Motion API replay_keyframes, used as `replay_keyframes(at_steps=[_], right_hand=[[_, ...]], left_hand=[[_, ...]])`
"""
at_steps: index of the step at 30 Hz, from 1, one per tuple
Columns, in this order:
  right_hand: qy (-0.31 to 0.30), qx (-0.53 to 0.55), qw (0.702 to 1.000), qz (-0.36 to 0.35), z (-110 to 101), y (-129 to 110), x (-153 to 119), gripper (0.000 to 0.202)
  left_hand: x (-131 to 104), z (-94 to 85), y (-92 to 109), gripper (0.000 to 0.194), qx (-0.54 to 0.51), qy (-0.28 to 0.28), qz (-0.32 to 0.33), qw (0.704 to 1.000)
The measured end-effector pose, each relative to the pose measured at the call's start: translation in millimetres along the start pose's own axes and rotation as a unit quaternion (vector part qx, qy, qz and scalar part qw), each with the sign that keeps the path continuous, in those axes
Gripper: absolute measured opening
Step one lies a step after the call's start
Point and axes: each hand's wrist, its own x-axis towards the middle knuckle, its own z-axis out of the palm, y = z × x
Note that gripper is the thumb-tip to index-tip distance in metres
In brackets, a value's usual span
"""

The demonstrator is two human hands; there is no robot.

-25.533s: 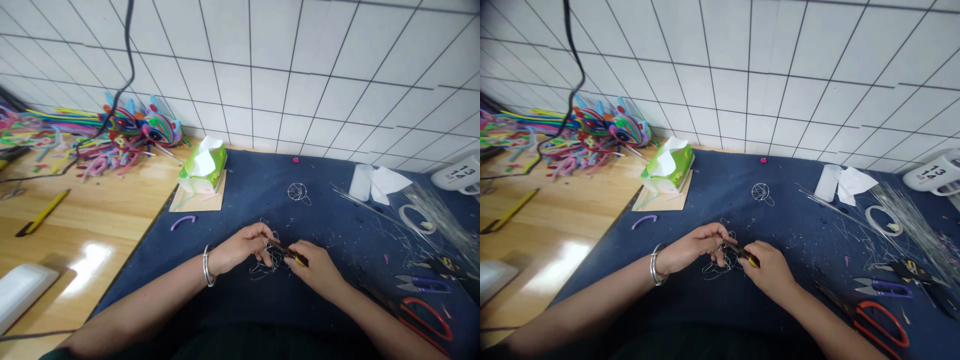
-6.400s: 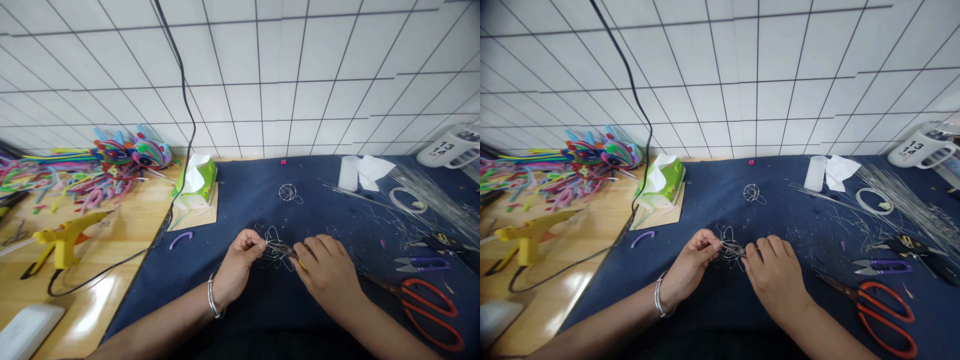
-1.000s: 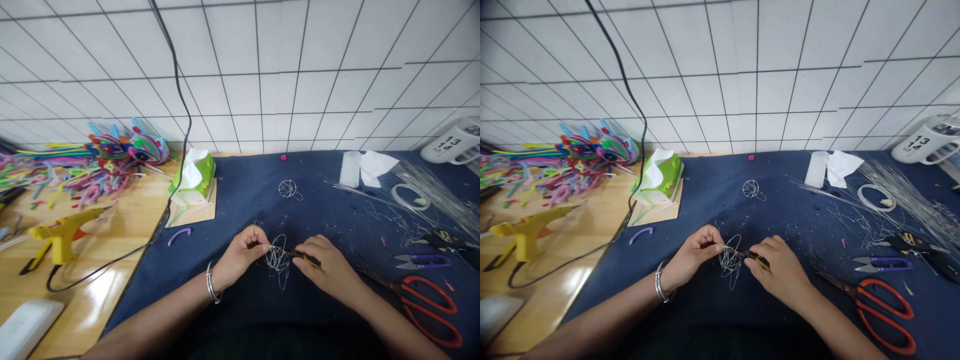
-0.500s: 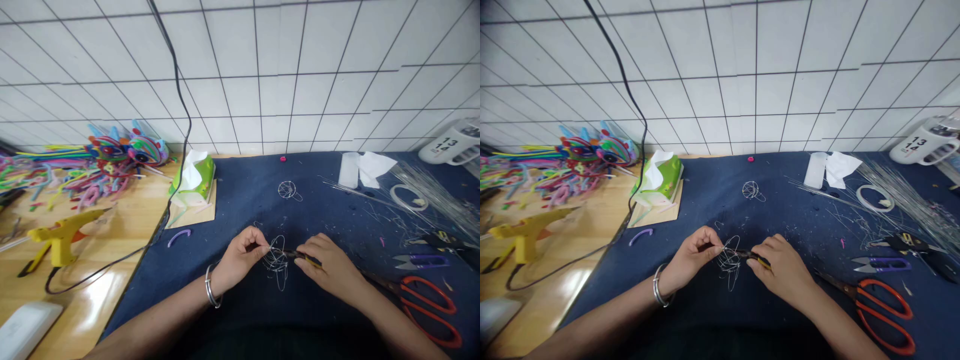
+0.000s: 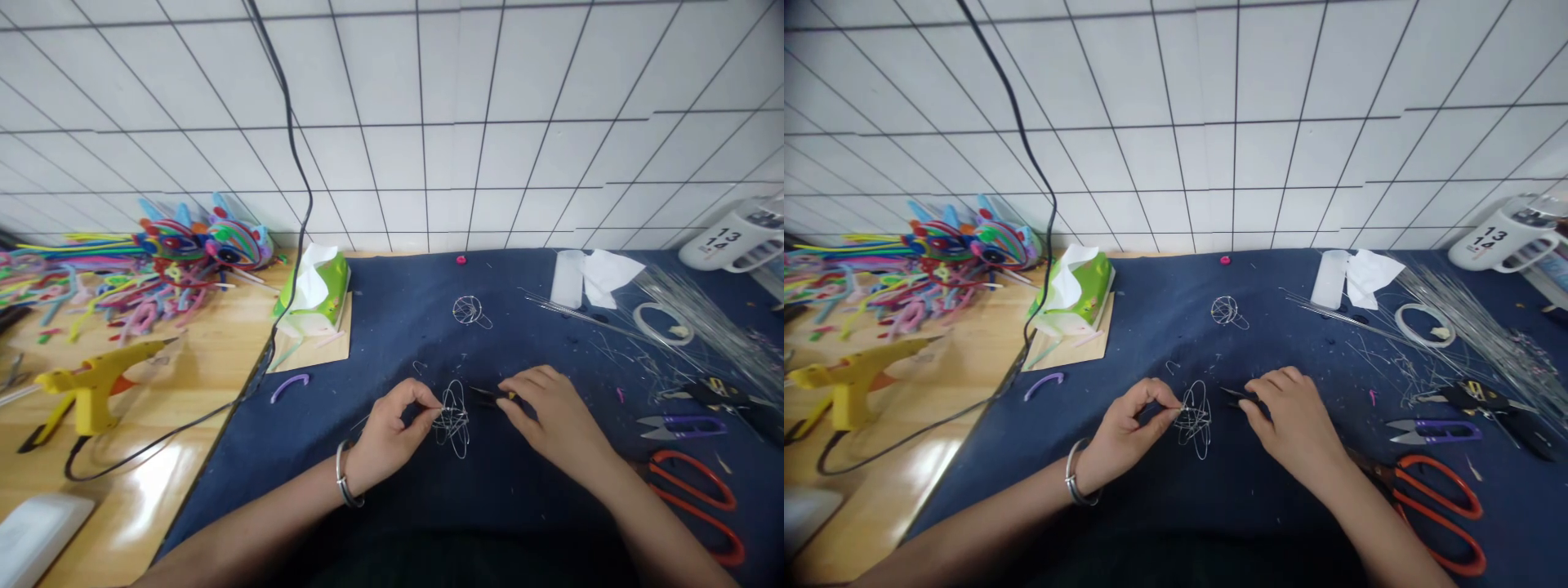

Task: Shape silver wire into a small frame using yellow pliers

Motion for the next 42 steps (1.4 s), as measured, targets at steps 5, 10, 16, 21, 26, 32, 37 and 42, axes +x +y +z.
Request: replay_keyframes(at_steps=[5, 10, 16, 21, 26, 32, 37, 42], right_hand=[[-0.066, 0.219, 0.973, 0.021, -4.9, -31.8, 11.3, 0.019], [-0.082, 0.27, 0.958, 0.045, 5.4, -43.7, 15.7, 0.017], [-0.085, 0.31, 0.945, 0.059, 10.7, -45.5, 15.0, 0.014], [-0.083, 0.319, 0.942, 0.059, 12.2, -46.5, 13.6, 0.014], [-0.087, 0.322, 0.941, 0.053, 15.6, -47.4, 12.4, 0.013], [-0.089, 0.268, 0.959, 0.028, 11.6, -43.0, 10.3, 0.014], [0.013, -0.033, 0.999, 0.005, 12.7, -6.9, -16.0, 0.028], [0.036, -0.2, 0.979, 0.02, 23.5, 40.7, -59.2, 0.042]], left_hand=[[-1.5, 3.6, 3.0, 0.002, -0.014, -0.019, -0.015, 1.0], [-2.1, 5.2, 4.9, 0.002, -0.038, -0.043, -0.019, 0.998], [-1.0, 5.2, 4.4, 0.005, -0.088, -0.074, -0.032, 0.993], [-0.1, 6.1, 2.7, 0.019, -0.15, -0.105, -0.056, 0.982], [-0.2, 6.8, 0.6, 0.021, -0.179, -0.112, -0.068, 0.975], [1.1, 5.9, -0.1, 0.013, -0.19, -0.079, -0.106, 0.973], [4.2, 3.1, -0.2, 0.015, -0.23, -0.06, -0.137, 0.962], [7.2, 2.1, -4.9, 0.013, -0.246, -0.035, -0.136, 0.959]])
